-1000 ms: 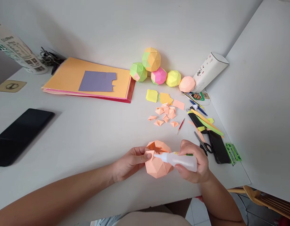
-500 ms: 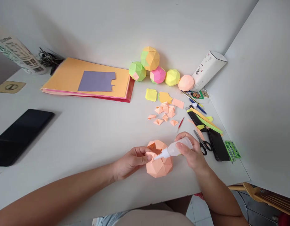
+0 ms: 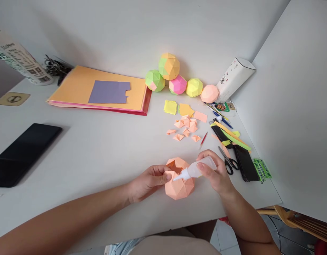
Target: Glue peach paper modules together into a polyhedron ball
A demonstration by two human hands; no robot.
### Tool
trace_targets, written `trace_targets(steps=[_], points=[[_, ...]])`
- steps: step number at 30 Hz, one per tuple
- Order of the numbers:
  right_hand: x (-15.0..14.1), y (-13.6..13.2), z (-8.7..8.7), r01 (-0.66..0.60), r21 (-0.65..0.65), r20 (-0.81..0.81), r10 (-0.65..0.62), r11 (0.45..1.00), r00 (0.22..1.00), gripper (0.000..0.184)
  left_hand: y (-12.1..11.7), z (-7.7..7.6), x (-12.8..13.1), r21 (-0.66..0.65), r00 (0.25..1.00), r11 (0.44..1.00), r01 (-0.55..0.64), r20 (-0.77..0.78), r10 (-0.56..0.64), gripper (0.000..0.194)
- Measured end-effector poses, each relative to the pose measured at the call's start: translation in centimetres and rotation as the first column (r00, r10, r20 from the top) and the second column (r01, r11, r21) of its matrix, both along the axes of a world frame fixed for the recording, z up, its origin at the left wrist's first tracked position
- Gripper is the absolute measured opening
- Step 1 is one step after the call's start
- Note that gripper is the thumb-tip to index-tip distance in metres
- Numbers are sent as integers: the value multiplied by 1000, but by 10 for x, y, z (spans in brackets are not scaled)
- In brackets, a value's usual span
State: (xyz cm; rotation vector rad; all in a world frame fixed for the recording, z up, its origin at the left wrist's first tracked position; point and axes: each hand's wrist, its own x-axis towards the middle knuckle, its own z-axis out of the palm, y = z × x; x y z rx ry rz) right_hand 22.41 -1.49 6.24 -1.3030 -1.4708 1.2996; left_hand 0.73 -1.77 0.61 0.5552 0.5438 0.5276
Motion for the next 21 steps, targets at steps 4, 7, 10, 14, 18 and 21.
trace_targets(steps=[4,7,10,14,18,21], points=[[-1,-2,2,24,69,31,-26,997,999,18,0,1,-1,1,1000,1000,19,12,-19,19],[-1,-2,3,48,125,51,-55,991,997,18,-1,2,-1,-6,1000,1000,17,-4,-17,19],[0,-2,3,47,146,64,-57,988,996,17,0,3,-1,-10,1000,1000,11,-11,-11,19],[-1,-5,4,18,141,84,-30,990,996,16,0,4,-1,-11,1000,1000,12,-11,-12,21],[-2,-7,5,2,183,99,-21,983,995,14,-1,4,0,-25,1000,1000,16,-4,-16,25],[-1,-7,5,16,247,110,-44,969,993,12,0,4,-1,-17,1000,1000,11,-9,-12,24]])
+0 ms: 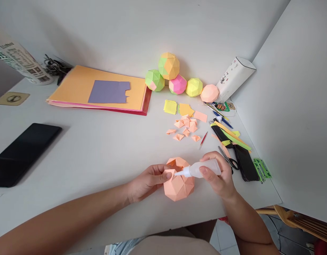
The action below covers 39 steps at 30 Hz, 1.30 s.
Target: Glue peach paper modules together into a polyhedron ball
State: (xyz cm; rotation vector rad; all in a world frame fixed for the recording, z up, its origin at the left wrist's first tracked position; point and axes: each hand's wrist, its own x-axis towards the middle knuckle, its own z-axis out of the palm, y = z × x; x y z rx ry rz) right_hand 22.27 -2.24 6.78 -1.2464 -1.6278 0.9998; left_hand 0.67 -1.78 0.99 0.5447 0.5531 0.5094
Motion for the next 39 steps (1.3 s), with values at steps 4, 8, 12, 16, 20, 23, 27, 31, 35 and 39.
trace_targets(steps=[4,8,12,16,20,23,27,31,35,39], points=[[0,-1,1,-5,43,21,4,999,1000,12,0,-1,0,9,1000,1000,2,2,-2,24],[-1,-2,3,-18,48,41,16,999,999,14,0,0,0,2,1000,1000,6,6,-6,24],[-2,-3,3,-13,26,53,11,1000,999,15,0,3,0,-8,1000,1000,-1,3,1,24],[-2,-3,3,5,41,52,-7,999,999,15,0,2,0,7,1000,1000,1,4,-1,23],[-1,-3,2,11,76,49,-15,997,999,14,0,1,0,9,1000,1000,0,-4,0,24],[-1,-3,2,1,82,43,-5,997,999,14,0,2,0,2,1000,1000,-2,-9,2,23],[-1,-3,2,-12,51,32,10,999,999,15,0,2,0,-5,1000,1000,-7,-4,7,22],[1,0,0,0,-59,8,0,998,1000,19,0,1,0,-12,1000,1000,-8,2,8,22],[2,5,-4,36,-205,-40,-45,978,998,22,0,1,0,-26,1000,1000,0,0,0,23],[3,8,-9,73,-298,-96,-106,952,990,23,0,1,1,-30,1000,1000,-5,-7,5,23]])
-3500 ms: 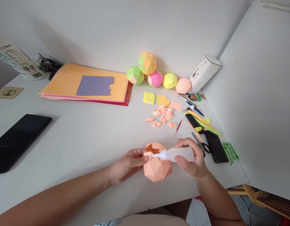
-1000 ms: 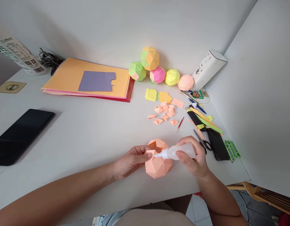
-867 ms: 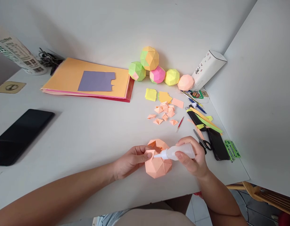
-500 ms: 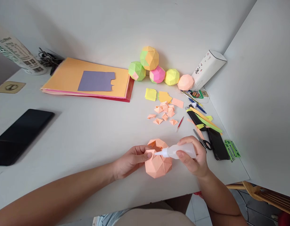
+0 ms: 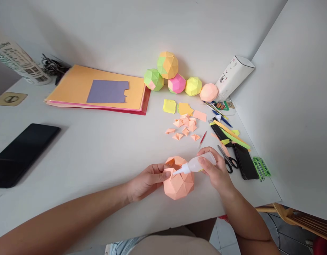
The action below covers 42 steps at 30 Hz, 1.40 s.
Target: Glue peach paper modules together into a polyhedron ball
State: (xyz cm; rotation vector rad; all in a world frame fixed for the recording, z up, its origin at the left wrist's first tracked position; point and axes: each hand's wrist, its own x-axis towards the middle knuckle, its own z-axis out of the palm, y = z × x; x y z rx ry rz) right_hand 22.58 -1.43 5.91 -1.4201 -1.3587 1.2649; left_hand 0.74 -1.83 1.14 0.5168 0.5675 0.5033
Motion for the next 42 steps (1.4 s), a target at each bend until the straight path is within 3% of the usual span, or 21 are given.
trace_targets(steps=[4,9,11,16,20,23,28,33,38,40,42], points=[[1,1,-2,74,48,-40,-72,996,997,25,0,-1,0,3,1000,1000,-9,-15,9,23],[1,1,-2,0,47,-39,2,999,999,23,0,-1,0,-17,1000,1000,-4,1,5,23],[1,1,-4,24,66,-37,-21,998,999,22,0,-1,0,-5,1000,1000,-2,11,2,22],[3,7,-5,120,88,-267,-92,989,959,27,-1,-3,-1,-6,1000,1000,-3,21,3,23],[7,24,-8,65,64,-349,-39,996,936,31,-2,-6,-1,-6,1000,1000,-13,18,13,24],[11,37,-21,37,54,-326,-17,998,945,33,-2,-6,0,-1,1000,1000,-19,11,19,23],[14,52,-57,113,167,-167,-85,979,982,46,-2,-4,0,46,998,998,-36,-49,39,16],[13,56,-73,31,266,118,-64,963,991,41,-1,-5,-2,86,996,995,-48,-70,54,19],[16,51,-67,-16,227,352,-67,974,933,57,0,-2,-1,126,996,992,-33,-83,44,22],[19,46,-57,-24,273,421,-97,962,902,61,0,0,0,138,995,990,-30,-90,43,23],[20,37,-41,-39,388,509,-179,921,842,48,0,1,0,142,995,989,-36,-87,49,22]])
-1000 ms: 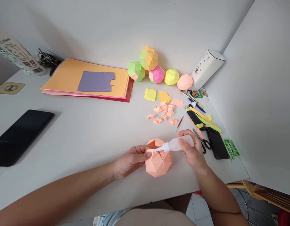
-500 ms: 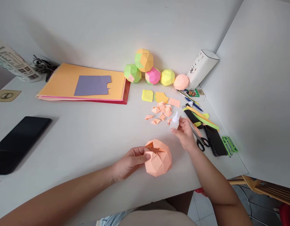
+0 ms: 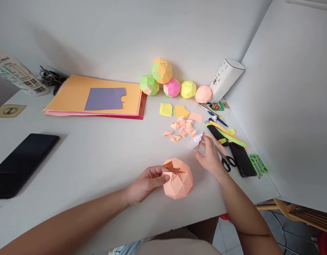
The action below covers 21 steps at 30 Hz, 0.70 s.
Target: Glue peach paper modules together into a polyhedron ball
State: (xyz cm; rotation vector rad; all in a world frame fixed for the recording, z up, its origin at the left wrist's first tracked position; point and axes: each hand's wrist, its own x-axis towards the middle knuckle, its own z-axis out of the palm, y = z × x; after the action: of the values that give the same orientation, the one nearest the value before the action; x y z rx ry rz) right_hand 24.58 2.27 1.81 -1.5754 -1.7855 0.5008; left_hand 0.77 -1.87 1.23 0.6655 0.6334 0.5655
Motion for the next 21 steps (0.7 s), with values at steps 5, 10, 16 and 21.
trace_targets(steps=[5,10,16,21], points=[[-14,-28,38,-83,291,29,78,953,997,11,-1,-5,0,15,999,1000,-6,32,6,17],[-33,-46,40,-294,60,21,293,954,956,6,-2,-8,0,29,998,999,-12,70,10,14],[-41,-56,32,-399,-74,31,402,914,915,5,-2,-4,0,25,997,1000,0,80,-2,15],[-39,-59,30,-408,-171,36,420,897,907,11,-2,-5,0,21,998,1000,4,68,-5,18]])
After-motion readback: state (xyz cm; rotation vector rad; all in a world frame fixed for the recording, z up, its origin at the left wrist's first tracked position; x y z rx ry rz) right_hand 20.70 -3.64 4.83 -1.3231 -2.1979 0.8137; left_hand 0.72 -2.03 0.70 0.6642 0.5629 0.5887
